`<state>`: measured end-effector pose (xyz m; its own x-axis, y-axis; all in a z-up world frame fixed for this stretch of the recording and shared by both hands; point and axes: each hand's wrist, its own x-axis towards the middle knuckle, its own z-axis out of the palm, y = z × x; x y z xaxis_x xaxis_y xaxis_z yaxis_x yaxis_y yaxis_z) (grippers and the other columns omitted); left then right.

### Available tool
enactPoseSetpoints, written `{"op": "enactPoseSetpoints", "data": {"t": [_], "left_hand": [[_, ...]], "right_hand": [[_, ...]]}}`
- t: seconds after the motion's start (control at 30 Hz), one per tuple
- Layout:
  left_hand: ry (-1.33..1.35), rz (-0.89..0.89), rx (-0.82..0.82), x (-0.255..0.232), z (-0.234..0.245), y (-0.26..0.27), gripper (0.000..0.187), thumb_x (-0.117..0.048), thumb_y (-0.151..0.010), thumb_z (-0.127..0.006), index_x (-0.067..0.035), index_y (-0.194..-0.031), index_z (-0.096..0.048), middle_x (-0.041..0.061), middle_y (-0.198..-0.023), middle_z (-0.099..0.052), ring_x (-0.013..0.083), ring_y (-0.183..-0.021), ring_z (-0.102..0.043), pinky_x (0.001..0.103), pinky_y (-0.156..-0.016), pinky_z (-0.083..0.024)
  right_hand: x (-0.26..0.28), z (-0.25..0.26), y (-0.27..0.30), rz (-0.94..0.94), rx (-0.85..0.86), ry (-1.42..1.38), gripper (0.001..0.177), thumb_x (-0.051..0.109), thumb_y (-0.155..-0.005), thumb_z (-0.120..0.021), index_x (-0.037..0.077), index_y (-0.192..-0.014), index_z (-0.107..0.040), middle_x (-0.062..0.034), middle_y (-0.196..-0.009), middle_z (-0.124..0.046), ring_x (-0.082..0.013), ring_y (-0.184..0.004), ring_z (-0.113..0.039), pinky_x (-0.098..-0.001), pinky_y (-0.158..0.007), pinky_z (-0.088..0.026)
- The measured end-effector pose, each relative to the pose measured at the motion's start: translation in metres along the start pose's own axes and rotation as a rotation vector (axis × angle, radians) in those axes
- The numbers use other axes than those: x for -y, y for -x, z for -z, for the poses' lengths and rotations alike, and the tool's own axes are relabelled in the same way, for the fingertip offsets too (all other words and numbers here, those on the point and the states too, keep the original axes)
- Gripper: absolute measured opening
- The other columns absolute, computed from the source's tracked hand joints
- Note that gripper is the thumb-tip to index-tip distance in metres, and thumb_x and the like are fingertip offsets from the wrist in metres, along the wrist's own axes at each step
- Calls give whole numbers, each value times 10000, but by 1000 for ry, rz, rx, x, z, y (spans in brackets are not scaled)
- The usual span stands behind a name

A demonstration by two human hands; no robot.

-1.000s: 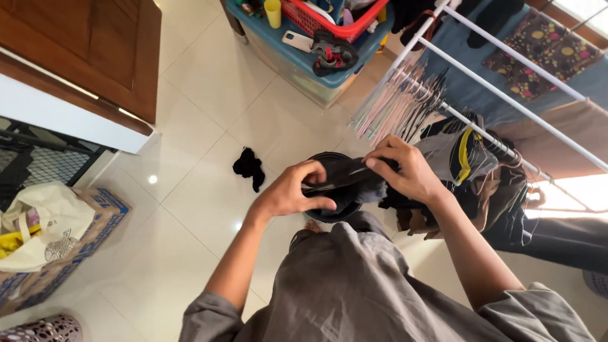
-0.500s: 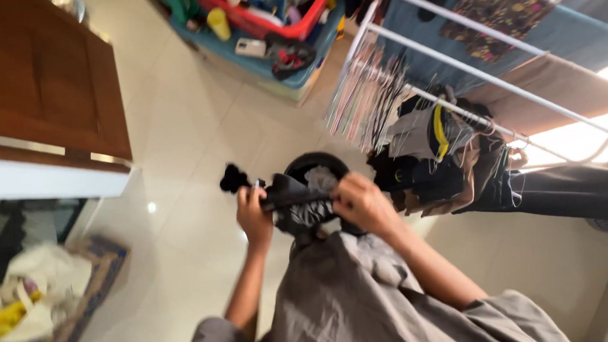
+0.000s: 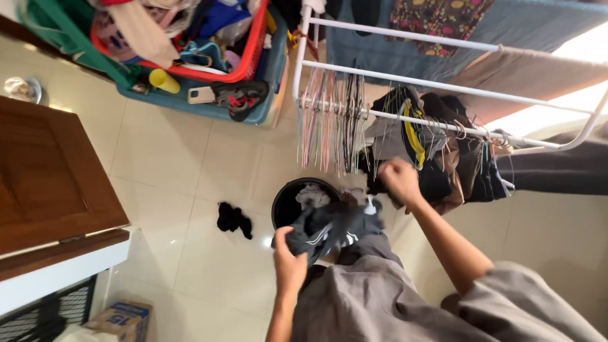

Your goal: Taking washed clothes from a bucket and hanging them on a drying rack on a balcony.

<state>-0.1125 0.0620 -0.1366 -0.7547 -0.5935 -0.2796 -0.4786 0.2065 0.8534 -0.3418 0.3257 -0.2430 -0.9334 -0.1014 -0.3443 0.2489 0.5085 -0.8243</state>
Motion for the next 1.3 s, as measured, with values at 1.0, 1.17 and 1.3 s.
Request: {"op": "enactPoseSetpoints", "data": {"t": [1.0,1.17,1.3], "left_hand": [[-28,-28,-151,-8,-25,-73,268,-42,-872,-622,-23,-1139,-608,65,-731,-588,175,-638,-556,341,-613,-484],[51,-121,-183,-20,-34,-89,263,-72,-905,-633,-14,-1147,-547,75,-775,-608,182,-665,-585,351,-630,-490],[62,-186,-103,-60,-23,-65,286,-80,-865,-648,-18,-1100,-497,114,-705,-573,223,-623,-577,387,-620,-476]], "right_hand": [[-3,54,76,114,-122,347,259,198,-993,-596,150,-1243,-640,-272,-821,-682,-450,-771,-686,-534,-634,-531],[101,55,192,223,223,173,487,91,-883,-597,189,-1360,-568,-120,-912,-779,-372,-734,-747,-461,-673,-589],[147,22,247,316,380,80,603,96,-888,-668,187,-1460,-501,-171,-881,-748,-376,-673,-712,-472,-658,-552]]}}
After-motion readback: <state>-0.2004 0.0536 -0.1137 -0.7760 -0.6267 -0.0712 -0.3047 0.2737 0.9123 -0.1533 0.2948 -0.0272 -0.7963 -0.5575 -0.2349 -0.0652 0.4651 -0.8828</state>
